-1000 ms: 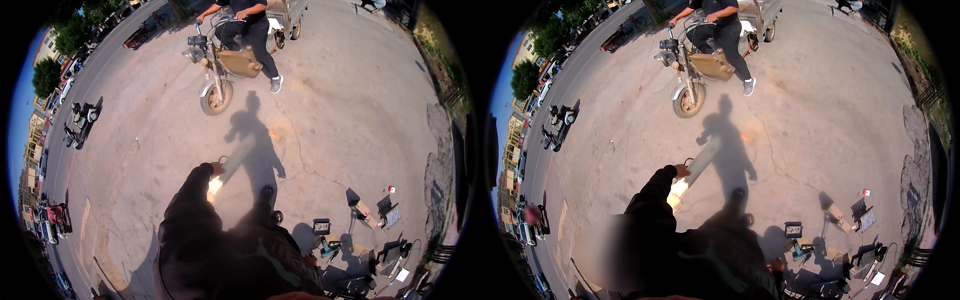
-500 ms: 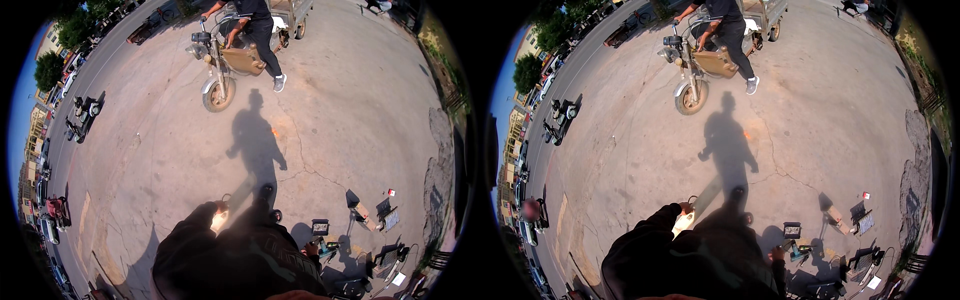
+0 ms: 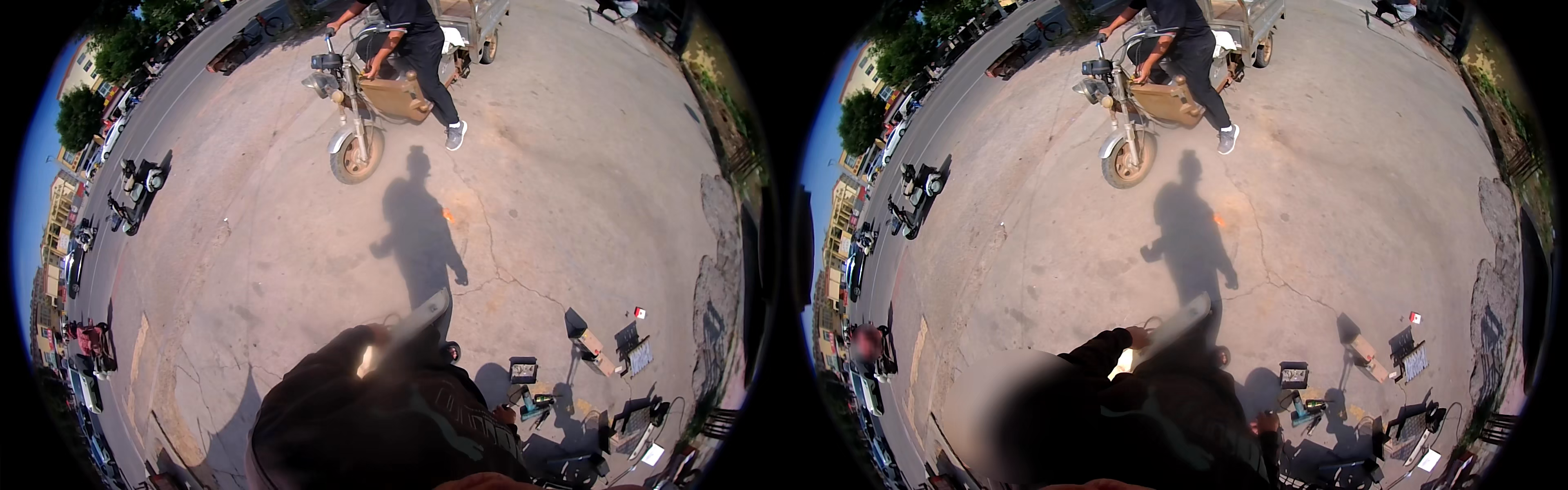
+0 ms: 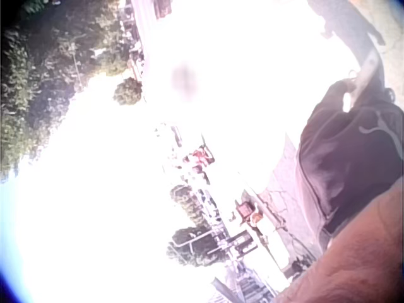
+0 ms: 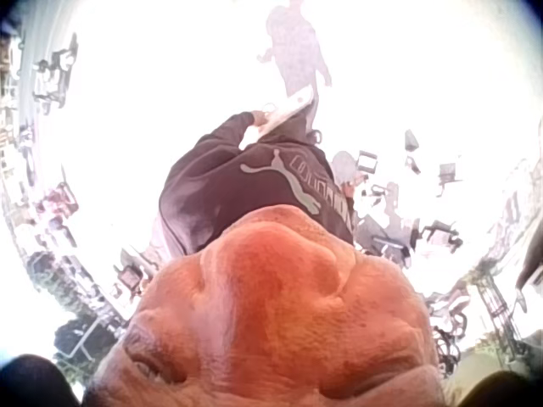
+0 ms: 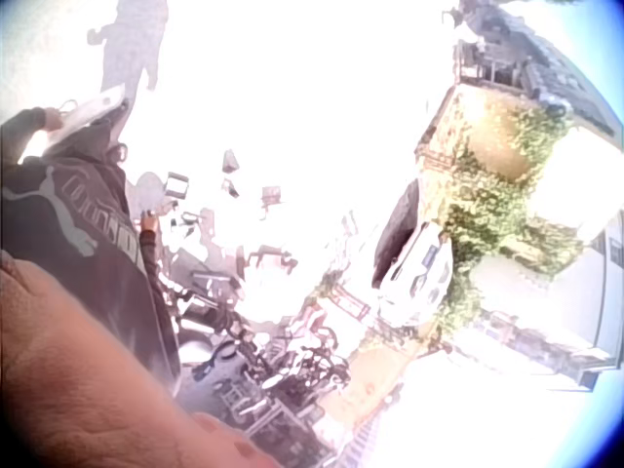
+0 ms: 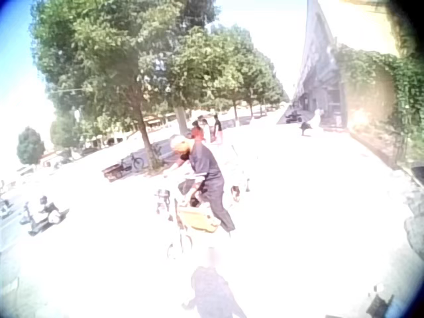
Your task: The person works on the front handlebar area of a motorcycle, using a yellow tool to adjust components near the headlight and handlebar stem. They repeatedly manipulate wires and fasteners while another person sits on the motorcycle.
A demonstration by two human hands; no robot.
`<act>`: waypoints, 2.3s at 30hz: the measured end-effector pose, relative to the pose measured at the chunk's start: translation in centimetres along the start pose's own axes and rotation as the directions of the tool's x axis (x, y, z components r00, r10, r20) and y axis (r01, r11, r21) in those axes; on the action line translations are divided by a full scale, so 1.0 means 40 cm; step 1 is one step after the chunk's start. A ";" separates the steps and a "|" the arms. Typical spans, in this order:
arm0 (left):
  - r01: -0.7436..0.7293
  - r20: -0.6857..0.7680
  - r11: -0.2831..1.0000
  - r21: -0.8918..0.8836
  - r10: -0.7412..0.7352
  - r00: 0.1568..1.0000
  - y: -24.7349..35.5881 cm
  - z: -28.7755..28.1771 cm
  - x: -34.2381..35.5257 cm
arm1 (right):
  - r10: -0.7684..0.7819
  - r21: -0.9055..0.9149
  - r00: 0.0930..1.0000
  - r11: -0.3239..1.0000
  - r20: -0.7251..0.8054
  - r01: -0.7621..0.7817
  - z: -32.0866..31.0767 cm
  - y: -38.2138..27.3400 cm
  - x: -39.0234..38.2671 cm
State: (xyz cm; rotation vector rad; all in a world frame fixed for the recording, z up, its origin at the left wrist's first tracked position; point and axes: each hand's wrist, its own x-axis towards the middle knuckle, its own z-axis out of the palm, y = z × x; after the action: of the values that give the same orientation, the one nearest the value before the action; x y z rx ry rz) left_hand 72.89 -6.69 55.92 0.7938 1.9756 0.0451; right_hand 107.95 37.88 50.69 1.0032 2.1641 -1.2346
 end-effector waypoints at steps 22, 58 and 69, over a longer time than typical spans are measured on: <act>0.020 0.051 1.000 -0.020 -0.019 0.999 -0.025 0.123 0.060 | -0.490 -0.360 0.871 0.808 0.026 0.466 0.018 0.097 0.001; -0.143 0.074 0.962 0.231 0.130 0.989 -0.063 0.080 0.094 | 0.253 0.363 0.966 0.896 0.052 -0.254 0.063 -0.016 0.020; -0.079 0.077 0.980 0.180 0.066 0.995 -0.044 0.086 0.063 | 0.164 0.365 0.981 0.911 0.103 -0.191 0.066 0.024 0.032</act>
State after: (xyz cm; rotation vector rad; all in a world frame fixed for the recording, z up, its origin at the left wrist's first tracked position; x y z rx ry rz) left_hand 73.95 -7.66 51.52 0.9740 1.9018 -0.1220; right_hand 107.96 36.38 47.99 1.2559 1.7726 -1.6014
